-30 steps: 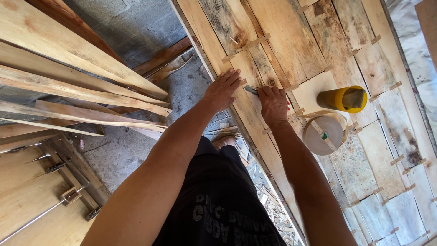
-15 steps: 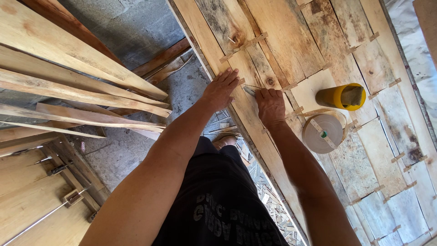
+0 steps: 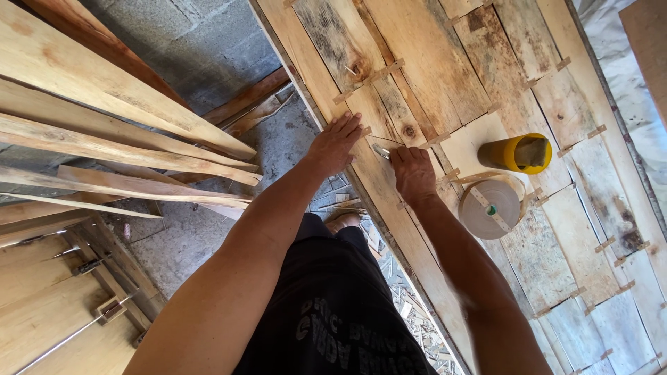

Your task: Applying and trimming wood veneer strips on a wooden surface using adhesive and a cutter.

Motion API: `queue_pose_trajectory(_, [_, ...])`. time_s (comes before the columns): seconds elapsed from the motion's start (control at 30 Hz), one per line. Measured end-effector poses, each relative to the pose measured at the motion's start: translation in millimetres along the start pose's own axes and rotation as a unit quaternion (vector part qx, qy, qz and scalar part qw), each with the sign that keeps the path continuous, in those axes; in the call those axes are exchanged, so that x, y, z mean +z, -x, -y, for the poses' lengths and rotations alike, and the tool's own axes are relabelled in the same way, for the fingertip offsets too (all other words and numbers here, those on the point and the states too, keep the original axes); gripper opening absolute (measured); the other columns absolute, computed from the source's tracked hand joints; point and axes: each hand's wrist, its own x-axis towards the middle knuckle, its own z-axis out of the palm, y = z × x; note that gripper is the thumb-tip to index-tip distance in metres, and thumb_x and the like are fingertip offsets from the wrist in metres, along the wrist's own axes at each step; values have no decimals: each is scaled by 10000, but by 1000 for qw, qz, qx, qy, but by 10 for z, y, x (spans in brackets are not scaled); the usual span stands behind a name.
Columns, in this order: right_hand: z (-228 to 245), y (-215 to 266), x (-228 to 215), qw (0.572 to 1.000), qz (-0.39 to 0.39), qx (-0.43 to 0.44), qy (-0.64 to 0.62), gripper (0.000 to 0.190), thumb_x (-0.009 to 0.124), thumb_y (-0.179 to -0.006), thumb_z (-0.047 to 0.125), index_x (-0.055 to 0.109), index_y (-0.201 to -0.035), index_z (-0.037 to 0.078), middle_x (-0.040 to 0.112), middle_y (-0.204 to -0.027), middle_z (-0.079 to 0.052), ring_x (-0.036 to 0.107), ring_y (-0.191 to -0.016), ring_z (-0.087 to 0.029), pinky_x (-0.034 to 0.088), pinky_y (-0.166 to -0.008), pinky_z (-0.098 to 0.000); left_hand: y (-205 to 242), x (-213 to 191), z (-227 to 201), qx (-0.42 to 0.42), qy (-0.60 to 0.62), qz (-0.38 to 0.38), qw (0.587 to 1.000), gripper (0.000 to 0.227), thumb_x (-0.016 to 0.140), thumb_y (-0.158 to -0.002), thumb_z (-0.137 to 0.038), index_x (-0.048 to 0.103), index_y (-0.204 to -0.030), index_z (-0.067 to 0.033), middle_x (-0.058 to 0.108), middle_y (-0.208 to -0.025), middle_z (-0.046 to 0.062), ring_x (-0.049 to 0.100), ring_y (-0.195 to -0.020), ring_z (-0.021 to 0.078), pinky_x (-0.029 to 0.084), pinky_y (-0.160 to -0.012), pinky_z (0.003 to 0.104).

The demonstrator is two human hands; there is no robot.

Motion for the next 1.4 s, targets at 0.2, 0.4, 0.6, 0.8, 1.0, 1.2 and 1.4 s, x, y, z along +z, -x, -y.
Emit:
queue_pose_trajectory(0.2, [-25, 7, -23, 1000, 2, -11, -9, 180, 643, -916, 85, 671, -1091, 52, 626, -983, -78, 594, -947, -260, 451, -871, -391, 7, 47, 2, 6, 10, -15, 1000, 826, 666, -966, -393, 229, -1616, -130, 84, -1721, 78, 81, -1585, 286, 127, -1285, 436])
queue_pose_trajectory(0.4, [-42, 38, -39, 1000, 19, -12, -5, 196, 641, -888, 82, 667, -1081, 59, 634, -984, -84, 599, -949, -264, 456, -872, -393, 0, 4, -12, -4, 25, -17, 1000, 845, 688, -947, -386, 226, -1619, -166, 97, -1720, 63, 91, -1585, 283, 132, -1281, 441])
queue_pose_trajectory(0.6, [-10, 65, -113, 999, 18, 9, -42, 119, 646, -918, 100, 676, -1030, 73, 650, -948, -87, 622, -932, -277, 462, -869, -404, 23, -13, -56, -8, 37, -12, 999, 849, 695, -942, -365, 209, -1621, -215, 84, -1712, 64, 89, -1573, 290, 132, -1267, 444])
queue_pose_trajectory(0.8, [31, 90, -113, 998, -19, 40, -46, 220, 693, -874, 145, 709, -1081, 73, 693, -1012, -73, 647, -929, -264, 469, -855, -409, -46, 132, -114, 7, 37, -37, 999, 725, 655, -987, -229, 277, -1606, -243, 55, -1713, 164, 41, -1572, 383, 84, -1253, 580])
queue_pose_trajectory(1.0, [93, 151, -69, 991, -61, 90, -83, 258, 737, -849, 122, 743, -1106, 103, 698, -1026, -33, 661, -947, -263, 508, -811, -398, -100, 119, -153, 18, 43, -29, 999, 487, 626, -956, -76, 512, -1413, -200, 73, -1688, 271, 48, -1559, 502, 80, -1203, 721])
queue_pose_trajectory(1.2, [107, 127, -58, 986, -40, 130, -93, 290, 730, -847, 114, 747, -1137, 127, 697, -1061, -33, 656, -966, -277, 533, -825, -401, -231, 389, -208, -9, 75, -130, 989, 491, 608, -917, -7, 516, -1389, -107, 158, -1658, 297, 117, -1534, 532, 122, -1150, 793])
queue_pose_trajectory(1.4, [132, 103, -42, 985, -6, 151, -83, 275, 725, -863, 129, 731, -1137, 128, 682, -1079, -47, 647, -993, -287, 532, -834, -416, -398, 586, -245, -60, 75, -145, 985, 548, 630, -878, -24, 503, -1407, -87, 220, -1642, 246, 177, -1531, 488, 142, -1142, 785])
